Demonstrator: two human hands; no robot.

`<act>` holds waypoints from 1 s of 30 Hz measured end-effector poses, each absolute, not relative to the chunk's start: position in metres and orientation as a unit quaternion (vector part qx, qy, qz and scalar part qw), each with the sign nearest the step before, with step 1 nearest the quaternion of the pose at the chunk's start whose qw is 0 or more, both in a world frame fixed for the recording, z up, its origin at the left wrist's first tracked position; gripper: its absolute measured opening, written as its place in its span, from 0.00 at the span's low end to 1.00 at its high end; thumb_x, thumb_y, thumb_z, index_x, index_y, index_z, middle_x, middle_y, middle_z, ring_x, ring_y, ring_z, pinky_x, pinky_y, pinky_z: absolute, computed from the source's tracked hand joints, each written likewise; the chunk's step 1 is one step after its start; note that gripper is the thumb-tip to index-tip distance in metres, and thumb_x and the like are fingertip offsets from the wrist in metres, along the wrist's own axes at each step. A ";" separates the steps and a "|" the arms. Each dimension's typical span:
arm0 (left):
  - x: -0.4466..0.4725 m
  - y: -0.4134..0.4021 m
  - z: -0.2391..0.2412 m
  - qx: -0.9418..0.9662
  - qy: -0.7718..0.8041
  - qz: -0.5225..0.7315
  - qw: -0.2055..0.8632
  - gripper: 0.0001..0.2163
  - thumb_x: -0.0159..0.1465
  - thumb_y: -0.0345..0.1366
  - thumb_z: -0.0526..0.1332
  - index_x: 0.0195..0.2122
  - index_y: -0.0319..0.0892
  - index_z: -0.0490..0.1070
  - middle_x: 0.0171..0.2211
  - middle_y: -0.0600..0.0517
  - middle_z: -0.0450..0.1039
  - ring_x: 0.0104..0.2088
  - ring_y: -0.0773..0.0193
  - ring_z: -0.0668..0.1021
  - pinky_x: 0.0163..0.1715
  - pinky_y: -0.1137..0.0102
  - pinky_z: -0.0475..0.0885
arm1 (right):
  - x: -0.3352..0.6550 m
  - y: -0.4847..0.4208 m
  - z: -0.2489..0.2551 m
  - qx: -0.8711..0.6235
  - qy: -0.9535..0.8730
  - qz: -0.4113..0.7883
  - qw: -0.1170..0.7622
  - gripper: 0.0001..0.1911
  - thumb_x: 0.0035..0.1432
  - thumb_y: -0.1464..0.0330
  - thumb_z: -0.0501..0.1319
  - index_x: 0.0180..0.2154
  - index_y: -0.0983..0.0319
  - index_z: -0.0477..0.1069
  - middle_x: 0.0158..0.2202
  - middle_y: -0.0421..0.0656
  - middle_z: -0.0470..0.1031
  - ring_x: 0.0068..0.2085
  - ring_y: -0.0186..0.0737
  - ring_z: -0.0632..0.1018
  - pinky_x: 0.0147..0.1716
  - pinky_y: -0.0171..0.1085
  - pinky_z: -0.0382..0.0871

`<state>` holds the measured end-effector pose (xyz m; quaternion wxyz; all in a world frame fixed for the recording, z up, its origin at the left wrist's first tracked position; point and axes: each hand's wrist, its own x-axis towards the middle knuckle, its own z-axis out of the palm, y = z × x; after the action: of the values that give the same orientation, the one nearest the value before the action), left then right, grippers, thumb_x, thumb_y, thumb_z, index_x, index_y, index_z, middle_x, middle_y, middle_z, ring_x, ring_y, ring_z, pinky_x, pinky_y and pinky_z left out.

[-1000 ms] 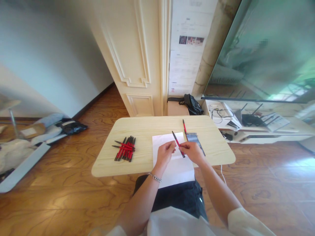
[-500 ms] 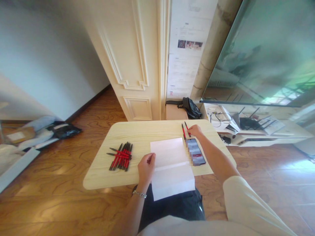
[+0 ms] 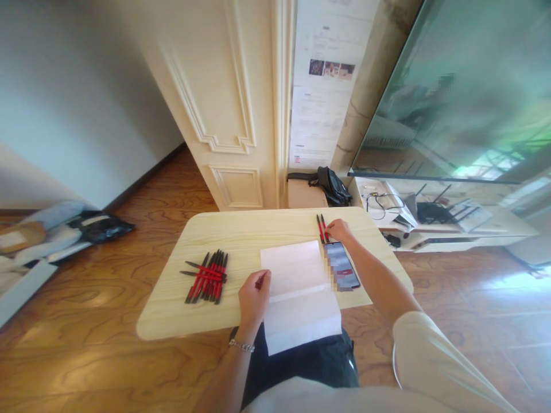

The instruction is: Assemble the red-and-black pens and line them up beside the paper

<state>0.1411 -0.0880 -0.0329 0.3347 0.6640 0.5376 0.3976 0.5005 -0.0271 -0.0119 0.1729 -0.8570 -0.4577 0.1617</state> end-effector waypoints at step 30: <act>0.139 -0.095 -0.031 0.661 0.522 0.419 0.339 0.13 0.63 0.44 0.57 0.40 0.43 0.75 0.36 0.49 0.78 0.35 0.62 0.78 0.38 0.68 0.73 | 0.471 -0.045 0.012 -0.846 -0.470 0.142 0.209 0.15 0.56 0.62 0.58 0.39 0.62 0.78 0.34 0.46 0.80 0.37 0.40 0.77 0.34 0.33 0.63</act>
<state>0.1391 -0.0951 -0.0311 0.3387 0.6607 0.5223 0.4194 0.4707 -0.0451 0.0124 0.2088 -0.8456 -0.4705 0.1417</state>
